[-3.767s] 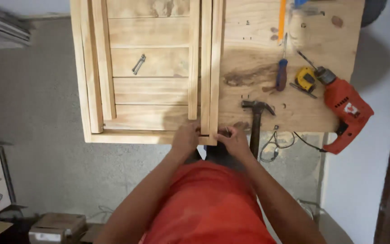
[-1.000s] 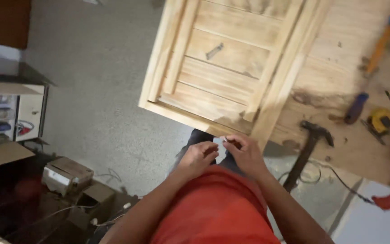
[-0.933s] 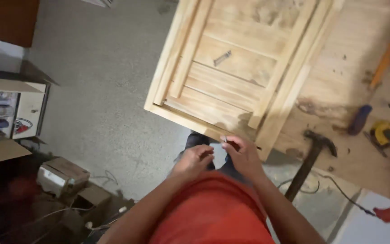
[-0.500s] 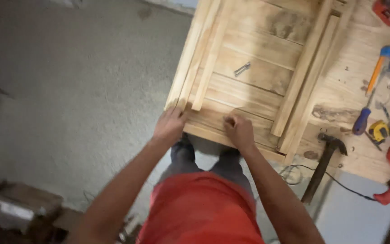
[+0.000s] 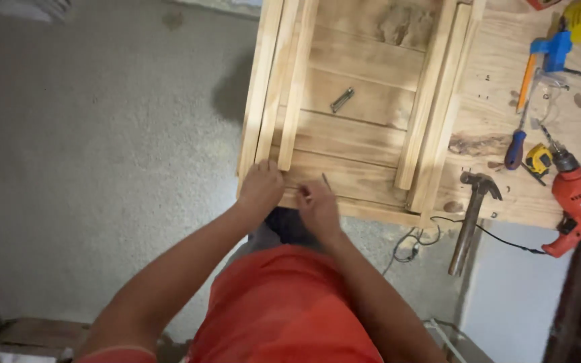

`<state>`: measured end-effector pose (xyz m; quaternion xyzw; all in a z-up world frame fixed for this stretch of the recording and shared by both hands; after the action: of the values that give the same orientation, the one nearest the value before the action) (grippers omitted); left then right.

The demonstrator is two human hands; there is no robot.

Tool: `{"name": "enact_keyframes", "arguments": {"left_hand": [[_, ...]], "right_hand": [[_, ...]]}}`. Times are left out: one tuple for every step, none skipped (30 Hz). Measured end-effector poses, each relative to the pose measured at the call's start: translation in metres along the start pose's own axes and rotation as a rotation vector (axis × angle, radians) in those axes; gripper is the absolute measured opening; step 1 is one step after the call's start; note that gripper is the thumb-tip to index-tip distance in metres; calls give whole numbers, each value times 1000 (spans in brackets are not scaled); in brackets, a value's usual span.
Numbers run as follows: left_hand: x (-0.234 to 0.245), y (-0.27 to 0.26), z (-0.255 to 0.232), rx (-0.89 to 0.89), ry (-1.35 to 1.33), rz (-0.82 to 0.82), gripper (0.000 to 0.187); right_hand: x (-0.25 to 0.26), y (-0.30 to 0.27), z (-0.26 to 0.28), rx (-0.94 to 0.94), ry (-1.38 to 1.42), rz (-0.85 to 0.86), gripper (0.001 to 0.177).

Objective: Assembling a wooden frame by positioning slats and securing them with nails using a hammer.

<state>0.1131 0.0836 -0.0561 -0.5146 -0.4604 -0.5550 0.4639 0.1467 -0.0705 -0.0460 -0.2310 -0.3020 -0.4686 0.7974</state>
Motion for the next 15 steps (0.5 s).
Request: {"name": "enact_keyframes", "arguments": {"left_hand": [[-5,0,2,-4,11,3,18],[-10,0,3,-22,-19,4,18],[-14,-4,2,-42,-54,13,19],[-8,-8,2,-48,-49,23,19],[-2,-9,1,-125,-58,26,20],[4,-10,0,-202,-68,29,22],[7,-6,2,-200,-55,25,22],[9,-2,4,-231,-71,62,21],[12,-8,2,-262,-101,117,20],[6,-7,9,-259,-100,130,20],[4,-11,8,-242,-133,62,19],[1,-16,8,-223,-165,-6,17],[0,-17,7,-210,-161,-6,17],[1,-18,7,-195,-177,-53,16],[4,-21,7,-194,-198,-94,14]], "right_hand": [[0,7,13,1,11,-5,16],[-2,13,26,12,45,48,23],[-4,15,40,17,79,104,30],[-7,15,36,10,90,103,30],[-13,18,28,-107,175,164,28],[-20,20,21,-223,262,225,29],[-21,22,15,-211,268,221,29],[-23,24,7,-234,250,223,30],[-27,16,2,-274,234,240,33],[-31,26,-1,-278,241,249,33],[-35,26,-6,-286,226,281,30],[-38,25,-10,-293,211,313,28],[-37,27,-9,-283,210,322,28],[-35,28,-6,-275,189,345,29],[-34,25,-2,-282,173,362,30]]}}
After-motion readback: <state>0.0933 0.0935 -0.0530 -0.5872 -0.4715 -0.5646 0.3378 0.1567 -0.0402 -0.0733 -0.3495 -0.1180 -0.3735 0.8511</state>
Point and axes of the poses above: each hand's wrist, its own y-axis towards the middle knuckle, its own x-axis out of the back of the hand, z = x × y, the point moved 4 cm from there along y, towards the middle knuckle, and after that the axes turned 5 degrees about -z, right-handed, at the moved point
